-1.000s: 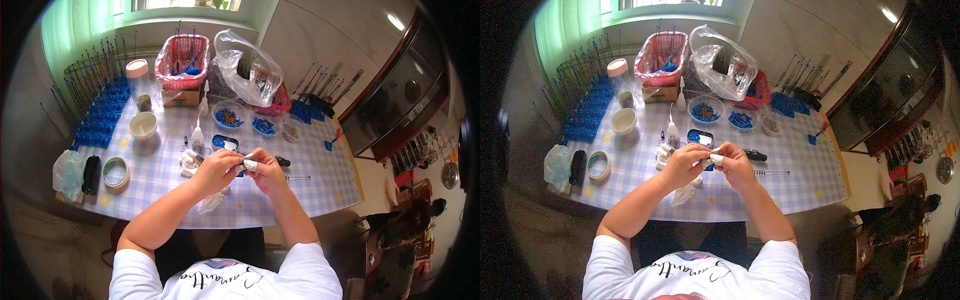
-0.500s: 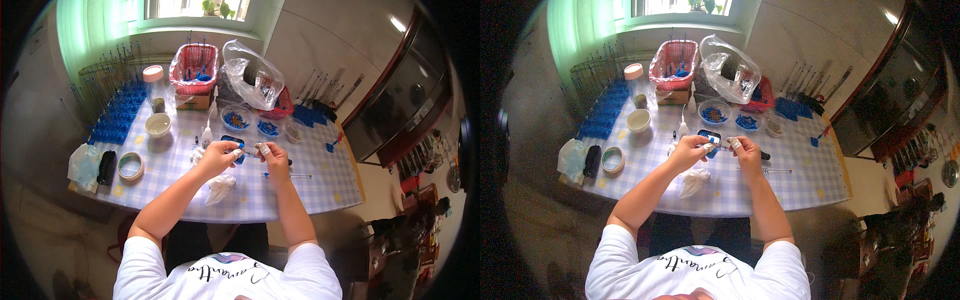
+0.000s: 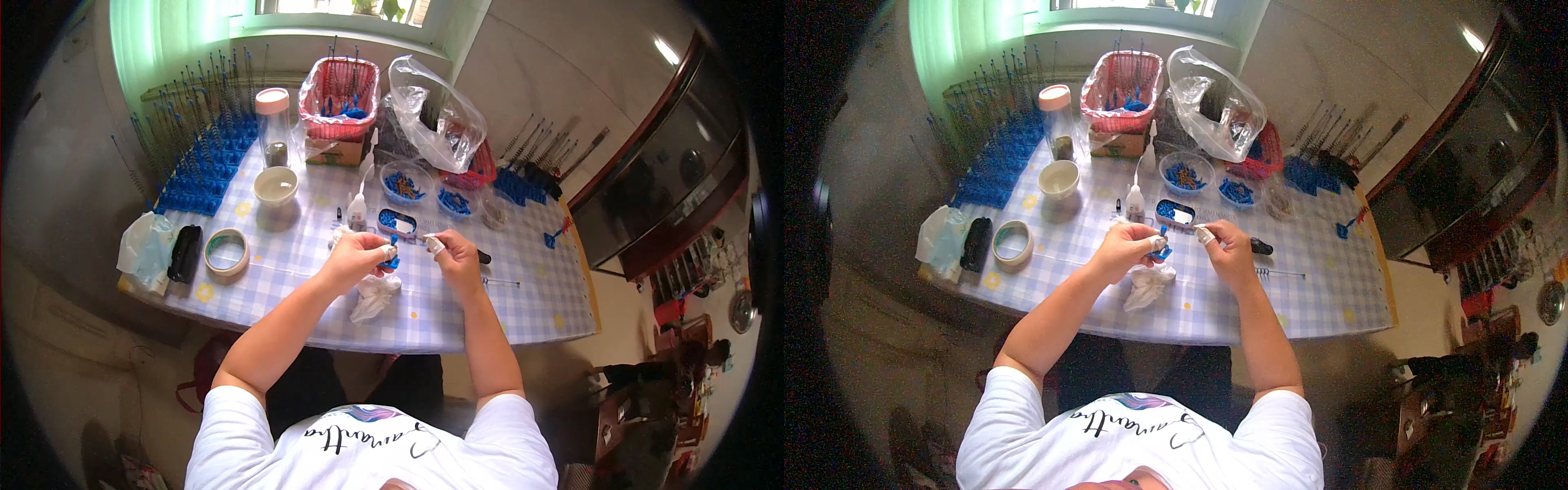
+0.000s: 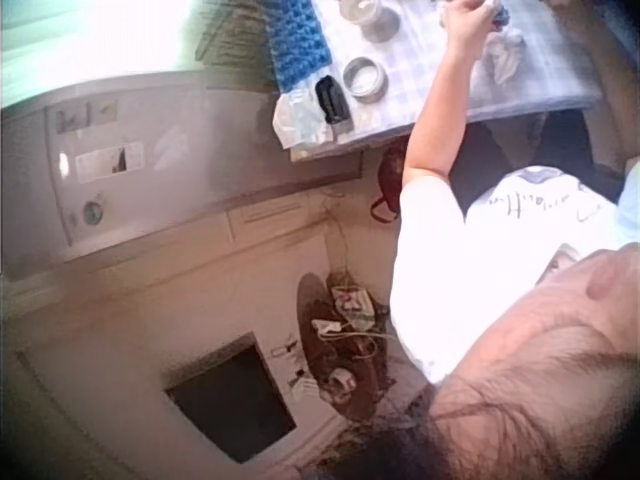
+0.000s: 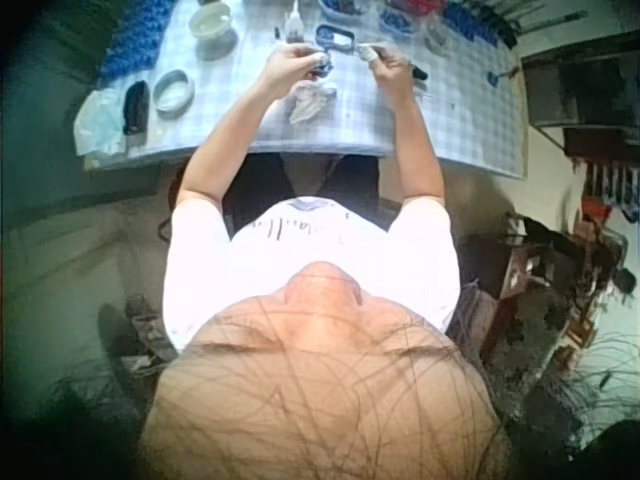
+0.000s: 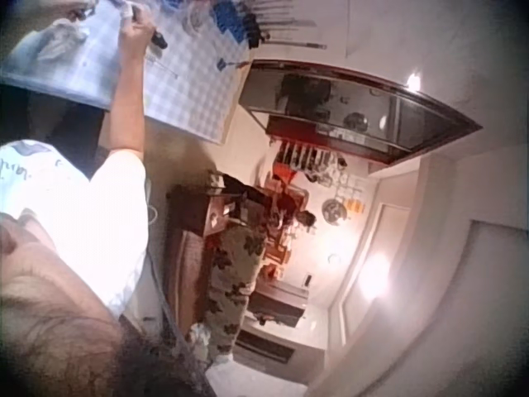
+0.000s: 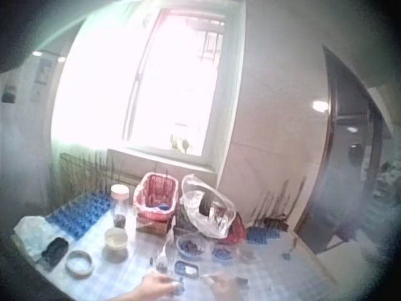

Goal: The person assembles small blue plastic lighting components by attaching coiled wires and small pins to the blue plastic housing, using a small screwdriver.

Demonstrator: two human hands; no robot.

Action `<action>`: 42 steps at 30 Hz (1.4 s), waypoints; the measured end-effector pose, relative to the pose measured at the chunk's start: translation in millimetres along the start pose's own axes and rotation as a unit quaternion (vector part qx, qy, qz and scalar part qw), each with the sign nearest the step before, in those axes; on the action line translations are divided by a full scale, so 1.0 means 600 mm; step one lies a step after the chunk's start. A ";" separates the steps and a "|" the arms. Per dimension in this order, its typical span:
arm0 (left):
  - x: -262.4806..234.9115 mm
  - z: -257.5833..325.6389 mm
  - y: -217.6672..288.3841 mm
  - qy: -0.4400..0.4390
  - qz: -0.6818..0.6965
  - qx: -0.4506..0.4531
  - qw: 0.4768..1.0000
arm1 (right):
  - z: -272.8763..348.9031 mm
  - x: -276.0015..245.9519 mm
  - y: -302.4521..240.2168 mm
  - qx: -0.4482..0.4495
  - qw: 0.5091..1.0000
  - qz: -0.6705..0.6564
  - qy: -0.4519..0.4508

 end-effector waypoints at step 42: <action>-0.128 0.029 -0.001 0.352 -0.160 0.249 0.888 | -0.142 0.161 0.046 -0.005 0.981 0.184 -0.057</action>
Point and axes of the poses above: each hand's wrist, its own z-axis away from the middle knuckle, its own x-axis out of the palm, y = z × x, the point moved 3 cm from there along -z, towards the middle knuckle, and after that the axes turned 15 degrees about -z, right-handed, at the moved point
